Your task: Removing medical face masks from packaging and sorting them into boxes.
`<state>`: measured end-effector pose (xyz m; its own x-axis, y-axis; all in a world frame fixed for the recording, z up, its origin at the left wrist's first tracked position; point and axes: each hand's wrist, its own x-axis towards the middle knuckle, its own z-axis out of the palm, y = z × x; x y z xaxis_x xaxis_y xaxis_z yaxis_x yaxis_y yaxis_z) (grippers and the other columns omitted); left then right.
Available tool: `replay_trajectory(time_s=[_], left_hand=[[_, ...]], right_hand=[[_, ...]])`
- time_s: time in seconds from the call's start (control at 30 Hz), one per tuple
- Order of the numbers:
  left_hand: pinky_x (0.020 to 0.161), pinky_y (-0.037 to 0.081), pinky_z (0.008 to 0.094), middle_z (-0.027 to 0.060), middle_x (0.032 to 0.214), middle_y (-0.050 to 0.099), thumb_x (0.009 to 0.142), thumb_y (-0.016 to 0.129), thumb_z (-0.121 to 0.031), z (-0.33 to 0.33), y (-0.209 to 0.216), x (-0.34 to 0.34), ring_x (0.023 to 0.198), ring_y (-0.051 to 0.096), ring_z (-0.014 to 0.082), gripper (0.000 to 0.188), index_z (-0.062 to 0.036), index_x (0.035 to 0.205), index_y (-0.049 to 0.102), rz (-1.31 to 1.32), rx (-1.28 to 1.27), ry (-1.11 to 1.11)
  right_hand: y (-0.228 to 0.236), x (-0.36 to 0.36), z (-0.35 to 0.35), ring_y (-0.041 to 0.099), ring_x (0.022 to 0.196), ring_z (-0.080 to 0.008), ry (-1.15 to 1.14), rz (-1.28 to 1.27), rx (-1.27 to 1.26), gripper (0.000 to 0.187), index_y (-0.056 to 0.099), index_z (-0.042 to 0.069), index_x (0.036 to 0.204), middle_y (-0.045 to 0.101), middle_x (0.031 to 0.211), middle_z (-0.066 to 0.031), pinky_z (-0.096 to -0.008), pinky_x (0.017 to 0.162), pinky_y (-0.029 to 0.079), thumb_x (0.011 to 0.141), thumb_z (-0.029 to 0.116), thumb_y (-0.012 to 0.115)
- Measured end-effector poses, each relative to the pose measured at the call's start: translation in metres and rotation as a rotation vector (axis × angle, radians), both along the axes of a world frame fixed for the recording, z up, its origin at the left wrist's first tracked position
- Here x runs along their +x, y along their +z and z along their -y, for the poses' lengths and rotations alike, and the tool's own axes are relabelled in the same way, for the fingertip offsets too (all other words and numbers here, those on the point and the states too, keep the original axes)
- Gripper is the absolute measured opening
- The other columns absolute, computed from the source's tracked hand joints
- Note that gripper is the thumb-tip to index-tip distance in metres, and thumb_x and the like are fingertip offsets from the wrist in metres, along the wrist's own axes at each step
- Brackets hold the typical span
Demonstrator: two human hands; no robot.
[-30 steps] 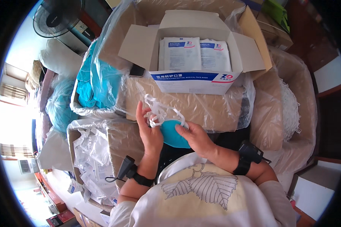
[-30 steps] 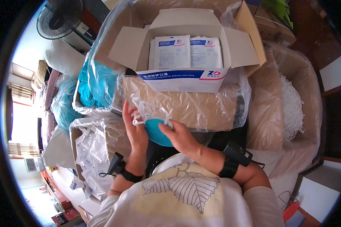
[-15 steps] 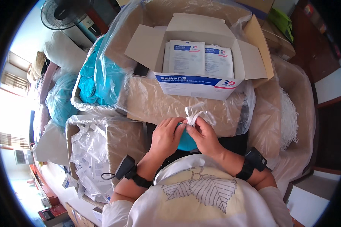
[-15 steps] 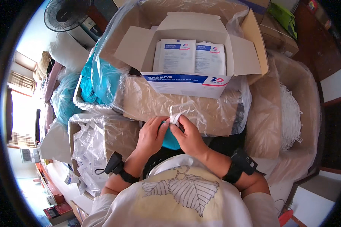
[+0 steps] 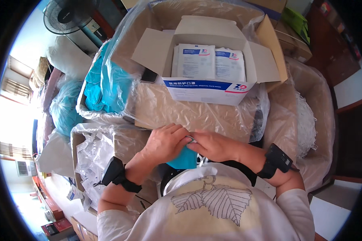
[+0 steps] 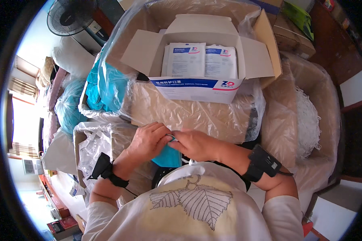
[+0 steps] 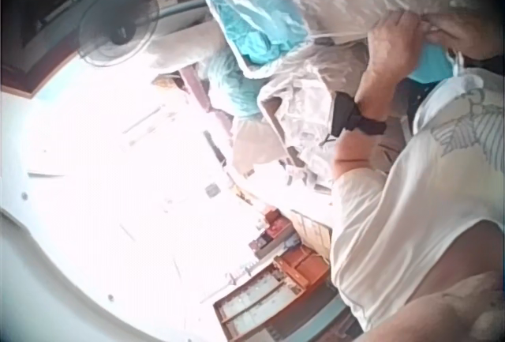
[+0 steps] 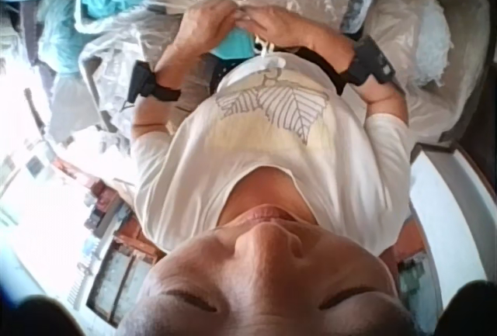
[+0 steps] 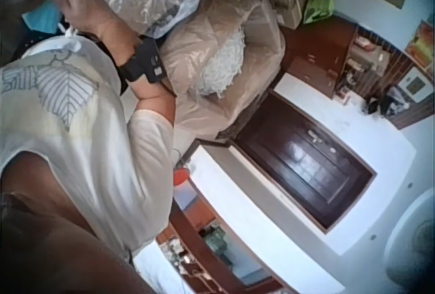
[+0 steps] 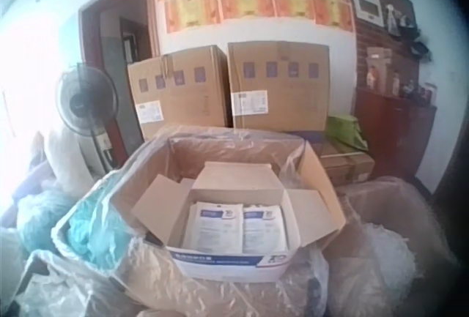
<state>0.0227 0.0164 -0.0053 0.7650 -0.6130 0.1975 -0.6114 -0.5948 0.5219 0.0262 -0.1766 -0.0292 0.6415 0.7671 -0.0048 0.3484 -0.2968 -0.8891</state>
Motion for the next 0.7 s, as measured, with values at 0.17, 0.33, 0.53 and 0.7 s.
replay_trajectory(time_s=[0.17, 0.33, 0.53, 0.7], left_hand=[[0.057, 0.046, 0.0379, 0.0093, 0.073, 0.057, 0.082, 0.055, -0.021, -0.023, -0.01, 0.01, 0.068, 0.057, 0.0293, 0.014, -0.0072, 0.079, 0.053, 0.031, 0.071, 0.134], [0.056, 0.046, 0.0381, 0.0095, 0.072, 0.058, 0.084, 0.051, -0.02, -0.058, -0.051, 0.022, 0.067, 0.058, 0.0291, 0.012, -0.009, 0.08, 0.055, 0.118, 0.177, 0.206], [0.065, 0.045, 0.038, 0.0162, 0.08, 0.059, 0.092, 0.038, -0.036, -0.202, -0.053, 0.051, 0.072, 0.058, 0.0289, 0.037, -0.0044, 0.094, 0.057, -0.057, -0.086, 0.942], [0.075, 0.045, 0.0321, 0.0046, 0.089, 0.054, 0.088, 0.047, -0.025, -0.143, -0.071, 0.028, 0.084, 0.052, 0.0184, 0.017, -0.0094, 0.083, 0.052, -1.005, -1.607, 0.077]], right_hand=[[-0.012, -0.005, -0.031, 0.054, 0.069, -0.0409, -0.221, 0.063, 0.017, 0.029, 0.051, 0.001, 0.084, 0.056, 0.073, -0.0219, -0.0448, 0.06, 0.042, 0.092, 0.028, 0.041], [-0.026, -0.026, -0.035, 0.053, 0.06, -0.04, -0.271, 0.122, -0.063, 0.035, 0.051, 0.004, 0.069, 0.054, 0.062, -0.0199, -0.0471, 0.052, 0.04, 0.089, 0.032, 0.044], [-0.036, -0.07, 0.023, 0.056, 0.065, -0.039, -0.231, 0.037, -0.14, 0.027, 0.052, 0.006, 0.077, 0.057, 0.068, -0.0191, -0.0474, 0.056, 0.043, 0.089, 0.03, 0.046], [-0.029, -0.002, 0.016, 0.058, 0.075, -0.0366, -0.469, 0.326, 0.102, 0.026, 0.054, 0.001, 0.089, 0.059, 0.076, -0.0184, -0.042, 0.065, 0.045, 0.089, 0.026, 0.047]])
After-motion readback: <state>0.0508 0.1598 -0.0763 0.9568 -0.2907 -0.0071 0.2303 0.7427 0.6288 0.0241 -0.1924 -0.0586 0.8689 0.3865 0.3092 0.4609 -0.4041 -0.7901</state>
